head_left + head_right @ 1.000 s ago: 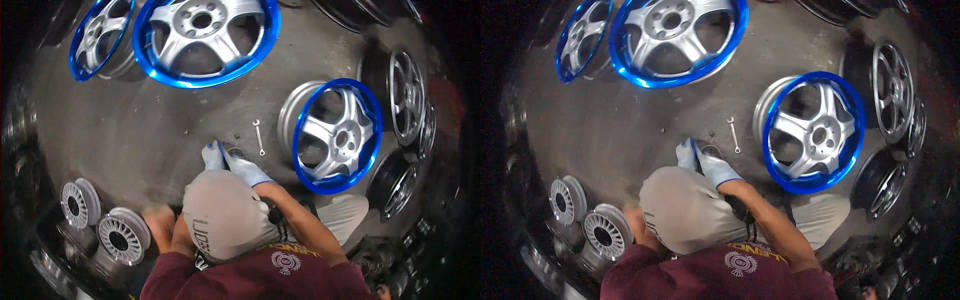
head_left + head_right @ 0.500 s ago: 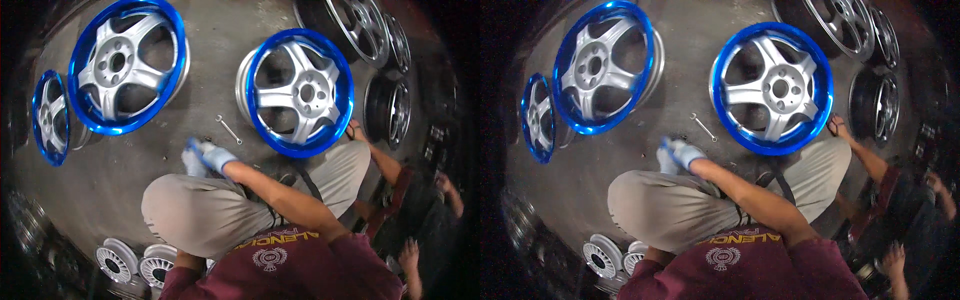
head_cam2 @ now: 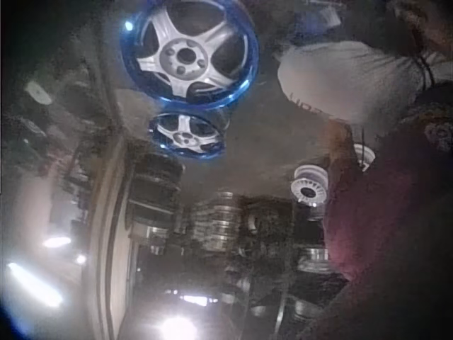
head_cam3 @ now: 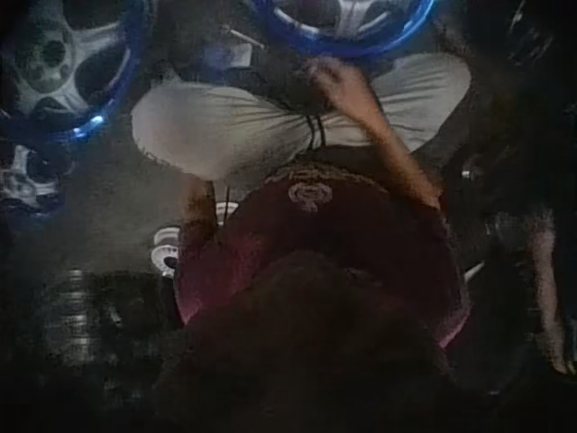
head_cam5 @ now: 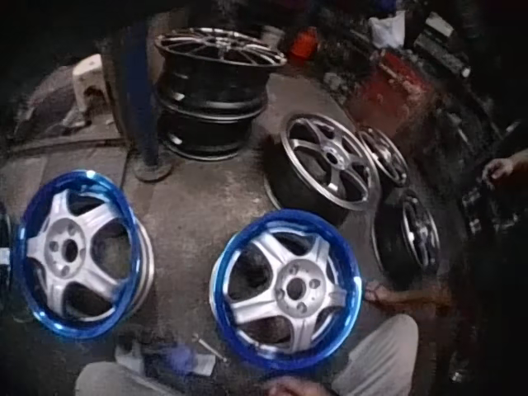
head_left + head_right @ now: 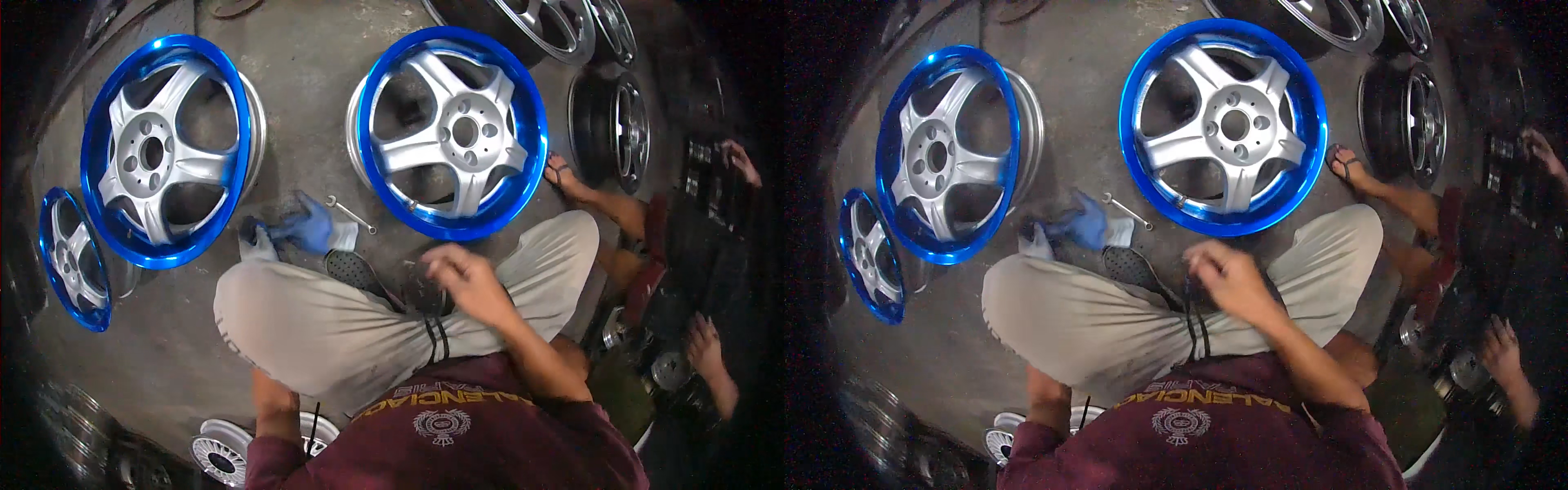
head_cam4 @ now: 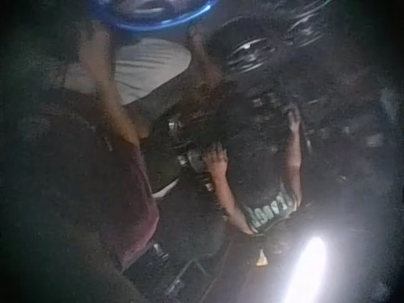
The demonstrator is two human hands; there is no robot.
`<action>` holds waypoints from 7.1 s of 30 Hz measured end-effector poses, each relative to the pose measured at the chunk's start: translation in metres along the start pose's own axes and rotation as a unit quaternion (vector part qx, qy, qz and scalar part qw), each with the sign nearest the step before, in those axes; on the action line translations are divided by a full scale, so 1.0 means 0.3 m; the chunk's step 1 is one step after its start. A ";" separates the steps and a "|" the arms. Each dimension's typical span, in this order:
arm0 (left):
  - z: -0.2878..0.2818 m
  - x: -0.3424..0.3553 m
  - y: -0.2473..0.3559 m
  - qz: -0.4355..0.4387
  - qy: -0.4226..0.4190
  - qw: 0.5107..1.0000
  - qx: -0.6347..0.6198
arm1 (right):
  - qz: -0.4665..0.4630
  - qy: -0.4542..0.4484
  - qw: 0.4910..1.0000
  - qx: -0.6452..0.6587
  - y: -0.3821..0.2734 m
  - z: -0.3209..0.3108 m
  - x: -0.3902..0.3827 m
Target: The person cleans and installs components onto a blue-rimmed wheel by hand and using a wrench while sitting on the floor.
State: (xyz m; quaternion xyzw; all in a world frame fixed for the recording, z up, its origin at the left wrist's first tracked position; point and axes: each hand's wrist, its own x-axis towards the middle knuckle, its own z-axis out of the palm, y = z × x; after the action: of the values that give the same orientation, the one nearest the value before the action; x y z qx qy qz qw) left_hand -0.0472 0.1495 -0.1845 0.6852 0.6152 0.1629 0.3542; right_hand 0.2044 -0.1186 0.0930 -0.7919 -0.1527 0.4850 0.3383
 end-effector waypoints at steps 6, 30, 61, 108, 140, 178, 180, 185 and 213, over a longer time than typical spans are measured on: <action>-0.461 0.005 0.327 0.101 -0.262 0.939 0.196 | -0.029 0.122 0.973 -0.193 -0.001 -0.103 0.232; 0.335 -0.561 0.787 -0.519 -0.247 0.681 -0.454 | 0.116 -0.060 0.972 -0.196 0.085 -0.079 0.510; 0.431 -0.519 0.648 -0.499 -0.318 0.583 -0.557 | 0.195 -0.201 0.937 -0.211 0.038 -0.079 0.598; 0.551 -0.528 0.505 -0.386 -0.351 0.625 -0.580 | 0.183 -0.175 0.960 -0.119 0.094 -0.080 0.579; 0.531 -0.546 0.499 -0.145 -0.368 0.828 -0.398 | 0.146 -0.172 0.927 -0.299 0.087 -0.043 0.625; 0.346 -0.559 0.789 -0.099 -0.201 0.965 -0.139 | 0.031 -0.135 0.950 -0.280 0.126 -0.047 0.605; 0.348 -0.552 0.768 -0.088 -0.199 0.968 -0.126 | 0.090 -0.130 0.948 -0.275 0.099 -0.051 0.597; 0.354 -0.563 0.798 -0.096 -0.206 0.969 -0.097 | 0.101 -0.199 0.945 -0.238 0.111 -0.097 0.601; 0.341 -0.567 0.827 -0.054 -0.186 0.976 -0.103 | 0.089 -0.156 0.951 -0.251 0.110 -0.068 0.580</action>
State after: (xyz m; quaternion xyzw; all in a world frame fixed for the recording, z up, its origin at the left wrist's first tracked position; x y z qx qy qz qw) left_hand 0.1686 -0.0408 -0.0494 0.6289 0.5549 0.0753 0.5394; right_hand 0.3033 -0.0514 -0.0390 -0.7761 -0.2495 0.5765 0.0559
